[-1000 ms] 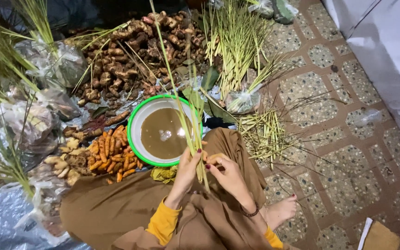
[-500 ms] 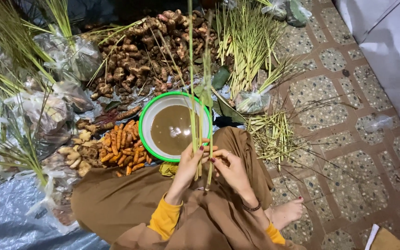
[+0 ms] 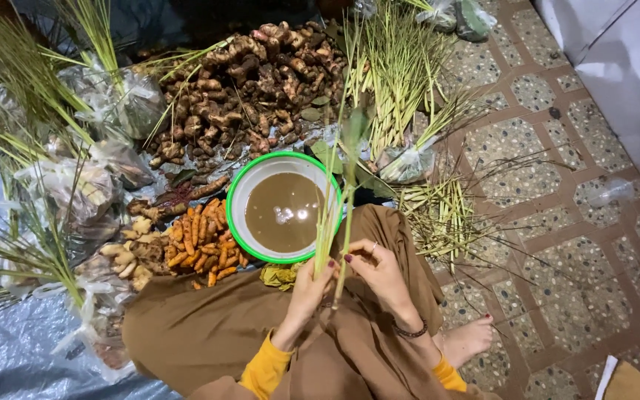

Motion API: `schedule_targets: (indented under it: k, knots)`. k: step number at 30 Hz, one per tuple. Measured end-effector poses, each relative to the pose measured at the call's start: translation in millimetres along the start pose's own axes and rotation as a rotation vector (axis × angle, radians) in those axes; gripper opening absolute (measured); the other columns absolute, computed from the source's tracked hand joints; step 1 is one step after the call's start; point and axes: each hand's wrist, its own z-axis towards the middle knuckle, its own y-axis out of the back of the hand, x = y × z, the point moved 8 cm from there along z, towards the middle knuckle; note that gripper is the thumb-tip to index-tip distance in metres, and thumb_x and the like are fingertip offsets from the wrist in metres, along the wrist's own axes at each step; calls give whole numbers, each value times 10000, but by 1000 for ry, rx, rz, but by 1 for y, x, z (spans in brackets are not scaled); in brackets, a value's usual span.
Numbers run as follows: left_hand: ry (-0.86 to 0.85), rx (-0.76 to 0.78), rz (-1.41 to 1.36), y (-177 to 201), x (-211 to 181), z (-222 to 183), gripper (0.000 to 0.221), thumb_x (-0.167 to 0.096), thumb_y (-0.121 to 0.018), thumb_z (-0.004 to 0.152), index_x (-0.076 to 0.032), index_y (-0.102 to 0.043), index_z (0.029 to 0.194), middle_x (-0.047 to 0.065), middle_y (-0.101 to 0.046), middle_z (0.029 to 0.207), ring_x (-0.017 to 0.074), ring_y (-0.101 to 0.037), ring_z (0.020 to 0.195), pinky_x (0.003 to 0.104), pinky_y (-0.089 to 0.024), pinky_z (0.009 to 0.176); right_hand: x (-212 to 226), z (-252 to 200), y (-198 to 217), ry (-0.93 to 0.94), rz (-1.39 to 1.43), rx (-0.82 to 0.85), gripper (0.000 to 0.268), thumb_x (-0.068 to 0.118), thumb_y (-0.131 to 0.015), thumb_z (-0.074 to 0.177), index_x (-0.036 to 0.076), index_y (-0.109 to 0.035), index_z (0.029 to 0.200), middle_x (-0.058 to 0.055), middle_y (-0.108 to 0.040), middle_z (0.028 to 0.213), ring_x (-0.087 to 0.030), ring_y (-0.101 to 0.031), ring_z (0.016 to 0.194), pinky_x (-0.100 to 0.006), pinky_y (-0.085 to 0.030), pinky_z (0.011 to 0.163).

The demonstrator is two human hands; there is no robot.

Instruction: The person cleans and bundles stalks of lemongrass by hand, peeling away outer layers and placing finished bundles on a wooden table.

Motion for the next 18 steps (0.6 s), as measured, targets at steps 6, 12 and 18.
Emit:
schedule_targets:
  k: [6, 12, 18]
  knots:
    - [-81, 13, 147, 0, -9, -12, 261, -150, -885, 813, -40, -742, 1002, -5, -536, 537, 38, -415, 453, 167, -363, 472, 0, -3, -1, 34, -40, 23, 155, 26, -784, 848, 30, -769, 1002, -51, -694, 827, -69, -613, 718, -231, -581, 648]
    - [-19, -120, -12, 9, -5, -11, 167, -153, -726, 944, -11, -704, 1030, 76, -708, 716, 2, -395, 390, 156, -314, 370, -10, -1, -4, 94, -86, 86, 190, 6, -814, 822, 34, -695, 968, -49, -673, 800, -57, -598, 719, -220, -574, 658]
    - [-40, -166, 3, 13, -22, -11, 140, -156, -730, 936, -38, -734, 1011, 52, -725, 709, -34, -388, 440, 128, -322, 399, -13, -5, -12, 41, 158, 126, 224, -66, -755, 847, -18, -604, 1005, -132, -668, 908, -121, -641, 605, -265, -607, 500]
